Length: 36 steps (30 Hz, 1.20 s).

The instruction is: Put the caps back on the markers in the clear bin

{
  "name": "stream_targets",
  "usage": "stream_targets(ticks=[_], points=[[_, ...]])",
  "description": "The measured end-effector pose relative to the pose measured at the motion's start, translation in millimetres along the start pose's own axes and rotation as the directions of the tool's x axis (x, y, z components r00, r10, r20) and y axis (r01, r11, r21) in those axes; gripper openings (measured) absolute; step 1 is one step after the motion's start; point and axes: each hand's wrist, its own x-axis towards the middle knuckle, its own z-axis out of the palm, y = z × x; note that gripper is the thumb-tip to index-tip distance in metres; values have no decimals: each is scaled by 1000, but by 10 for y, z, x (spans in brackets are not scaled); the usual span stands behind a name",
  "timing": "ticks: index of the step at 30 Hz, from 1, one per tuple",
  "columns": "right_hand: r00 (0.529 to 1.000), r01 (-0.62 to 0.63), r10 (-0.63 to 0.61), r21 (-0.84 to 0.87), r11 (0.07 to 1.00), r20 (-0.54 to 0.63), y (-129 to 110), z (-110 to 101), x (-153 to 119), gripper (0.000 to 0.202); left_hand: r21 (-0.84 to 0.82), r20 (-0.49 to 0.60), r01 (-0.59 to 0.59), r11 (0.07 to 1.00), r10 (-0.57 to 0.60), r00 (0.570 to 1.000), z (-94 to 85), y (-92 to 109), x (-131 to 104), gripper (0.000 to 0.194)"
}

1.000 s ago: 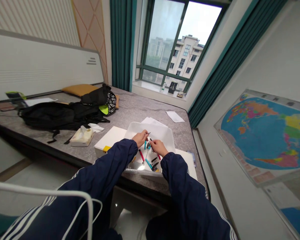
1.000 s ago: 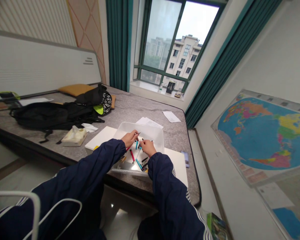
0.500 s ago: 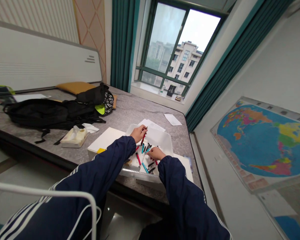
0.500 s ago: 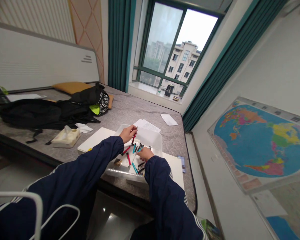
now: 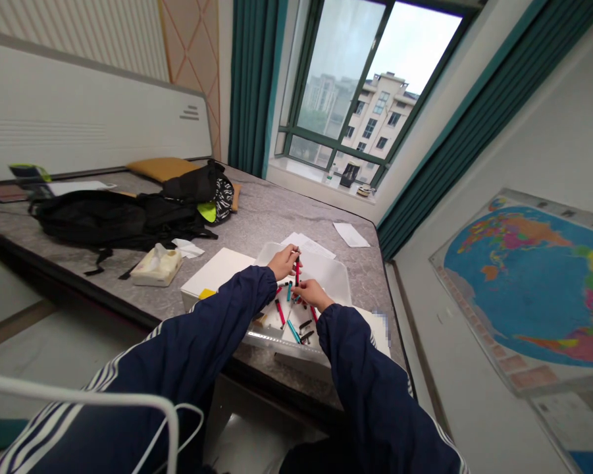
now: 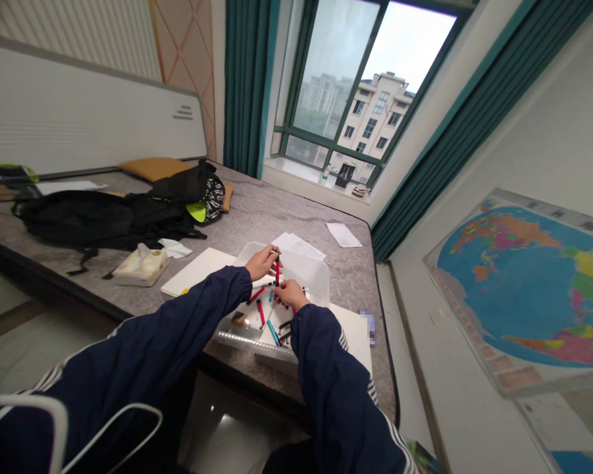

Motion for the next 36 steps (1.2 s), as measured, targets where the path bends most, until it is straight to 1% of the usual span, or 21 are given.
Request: stream_targets(ticks=[2,4,6,9,11,13,15,17,19,21,25,27,29,31,33,34,36], points=[[1000,2,-2,-21,1000,-15,27,-2,6,32,115,-3,-70,991,70,998,-18,-22,-10,17],[999,27,-30,-71,997,-39,47,-9,4,35,220,-6,-147,964,152,988,-37,-41,-15,19],[994,55,-67,-139,989,-87,46,-22,-9,37,265,-21,-180,947,192,981,-51,-48,-15,20],[977,56,-98,-213,975,-189,0,-47,-44,37,236,-46,-160,959,175,983,-56,-36,-5,22],[970,53,-99,-200,978,-224,-44,-63,-69,33,206,-65,-139,969,155,986,-54,-24,0,23],[975,79,-102,-117,990,-199,-78,-76,-83,28,205,-84,-137,969,157,984,-54,-16,2,21],[983,109,-111,-19,994,-147,-89,-82,-78,24,219,-97,-150,964,174,980,-57,-17,2,19],[987,110,-107,21,994,-119,-78,-83,-58,22,222,-95,-162,962,186,978,-60,-26,2,19],[987,89,-89,-5,996,-137,-56,-83,-32,22,215,-95,-168,962,192,977,-63,-38,5,19],[980,69,-78,-55,996,-181,-38,-84,-12,24,211,-106,-168,963,194,975,-64,-45,11,19],[963,81,-114,-141,987,-246,-41,-95,-23,34,180,-110,-154,972,176,978,-64,-34,20,22],[956,84,-127,-169,982,-264,-61,-104,-50,38,139,-87,-144,980,157,984,-59,-23,19,25],[953,80,-129,-181,980,-276,-85,-114,-79,40,89,-32,-125,988,129,991,-49,-16,16,29],[953,81,-129,-181,980,-276,-108,-124,-102,40,46,74,-93,995,90,993,-38,-14,11,36],[953,83,-133,-189,978,-272,-125,-135,-114,42,19,183,-55,998,50,982,-29,-15,7,41],[952,83,-136,-198,977,-274,-131,-141,-116,42,12,211,-40,999,37,977,-28,-16,7,42],[945,83,-145,-214,973,-293,-138,-152,-118,43,8,197,-29,1000,27,980,-31,-15,10,41]])
